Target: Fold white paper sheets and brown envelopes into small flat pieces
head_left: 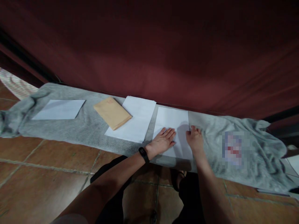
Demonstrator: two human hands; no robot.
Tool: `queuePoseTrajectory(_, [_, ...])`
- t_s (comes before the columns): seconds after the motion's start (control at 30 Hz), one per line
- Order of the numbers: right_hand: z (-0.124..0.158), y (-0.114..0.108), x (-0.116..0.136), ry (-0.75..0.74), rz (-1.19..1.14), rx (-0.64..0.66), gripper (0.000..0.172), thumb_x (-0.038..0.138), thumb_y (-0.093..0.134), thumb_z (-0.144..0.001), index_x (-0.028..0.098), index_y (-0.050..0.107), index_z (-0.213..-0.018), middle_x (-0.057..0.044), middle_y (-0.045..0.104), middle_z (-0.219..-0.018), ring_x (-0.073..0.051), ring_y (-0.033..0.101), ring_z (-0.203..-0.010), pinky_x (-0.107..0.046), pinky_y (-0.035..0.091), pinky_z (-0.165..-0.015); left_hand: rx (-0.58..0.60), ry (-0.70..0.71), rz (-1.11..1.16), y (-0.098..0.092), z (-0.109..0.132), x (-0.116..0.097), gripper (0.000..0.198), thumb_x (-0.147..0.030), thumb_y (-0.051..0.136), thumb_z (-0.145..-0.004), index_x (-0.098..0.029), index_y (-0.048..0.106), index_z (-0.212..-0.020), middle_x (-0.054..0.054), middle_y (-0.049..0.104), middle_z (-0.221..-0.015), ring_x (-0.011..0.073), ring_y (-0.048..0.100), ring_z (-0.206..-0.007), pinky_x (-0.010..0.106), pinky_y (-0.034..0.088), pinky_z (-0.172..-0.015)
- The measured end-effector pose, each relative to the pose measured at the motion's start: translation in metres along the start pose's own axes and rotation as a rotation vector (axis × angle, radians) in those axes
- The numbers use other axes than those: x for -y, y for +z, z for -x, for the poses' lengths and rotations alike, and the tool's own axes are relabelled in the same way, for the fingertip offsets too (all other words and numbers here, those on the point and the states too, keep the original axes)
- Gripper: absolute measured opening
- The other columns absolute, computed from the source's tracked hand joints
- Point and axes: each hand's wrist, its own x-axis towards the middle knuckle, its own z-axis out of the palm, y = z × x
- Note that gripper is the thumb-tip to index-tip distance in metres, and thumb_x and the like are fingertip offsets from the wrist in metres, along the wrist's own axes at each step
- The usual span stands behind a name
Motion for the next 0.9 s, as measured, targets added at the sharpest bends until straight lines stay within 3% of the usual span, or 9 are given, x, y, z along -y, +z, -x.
queuePoseTrajectory(0.13, [-0.002,0.006,0.025,-0.148,-0.153,-0.06,0.042,0.027,0.037,-0.1,0.01,0.061,-0.13,-0.018,0.068,-0.125,-0.026,0.06,-0.118,-0.039,0.045,-0.103,-0.067,-0.099,0.038,-0.004,-0.012,0.007,0.053,-0.032,0.032,-0.105,-0.007,0.04,-0.151,0.017,0.037,-0.161,0.024,0.03,-0.152,0.042,0.02,-0.125])
queuePoseTrajectory(0.3, [0.001,0.03,0.068,-0.372,-0.236,0.033,0.052,0.03,0.022,-0.106,0.012,0.061,-0.135,-0.014,0.06,-0.144,-0.021,0.049,-0.138,-0.039,0.037,-0.115,-0.129,-0.272,0.053,0.006,-0.032,0.027,0.056,-0.023,0.032,-0.101,-0.007,0.035,-0.154,0.018,0.035,-0.161,0.0266,0.025,-0.153,0.048,0.024,-0.124])
queuePoseTrajectory(0.43, [0.0,0.047,0.083,-0.304,-0.118,0.02,0.052,0.034,0.025,-0.108,0.012,0.054,-0.144,-0.014,0.049,-0.154,-0.025,0.041,-0.145,-0.046,0.027,-0.12,-0.147,-0.354,0.065,0.019,-0.045,0.042,0.057,-0.019,0.028,-0.099,-0.018,0.036,-0.155,0.014,0.04,-0.16,0.024,0.028,-0.153,0.051,0.025,-0.123])
queuePoseTrajectory(0.67, [-0.013,0.059,0.079,-0.199,0.025,-0.023,0.05,0.037,0.032,-0.108,0.017,0.046,-0.151,-0.015,0.04,-0.16,-0.029,0.036,-0.148,-0.05,0.024,-0.121,-0.094,-0.476,0.002,0.016,-0.051,0.059,0.058,-0.03,0.028,-0.103,-0.003,0.036,-0.154,0.019,0.032,-0.162,0.028,0.026,-0.153,0.046,0.022,-0.125])
queuePoseTrajectory(0.9, [-0.021,0.054,0.043,-0.091,0.113,-0.093,0.056,0.041,0.035,-0.107,0.013,0.039,-0.155,-0.019,0.039,-0.159,-0.031,0.04,-0.145,-0.051,0.029,-0.118,-0.113,-0.499,-0.033,0.018,-0.043,0.074,0.063,-0.037,0.03,-0.104,0.001,0.036,-0.153,0.021,0.032,-0.161,0.0307,0.028,-0.152,0.047,0.025,-0.124])
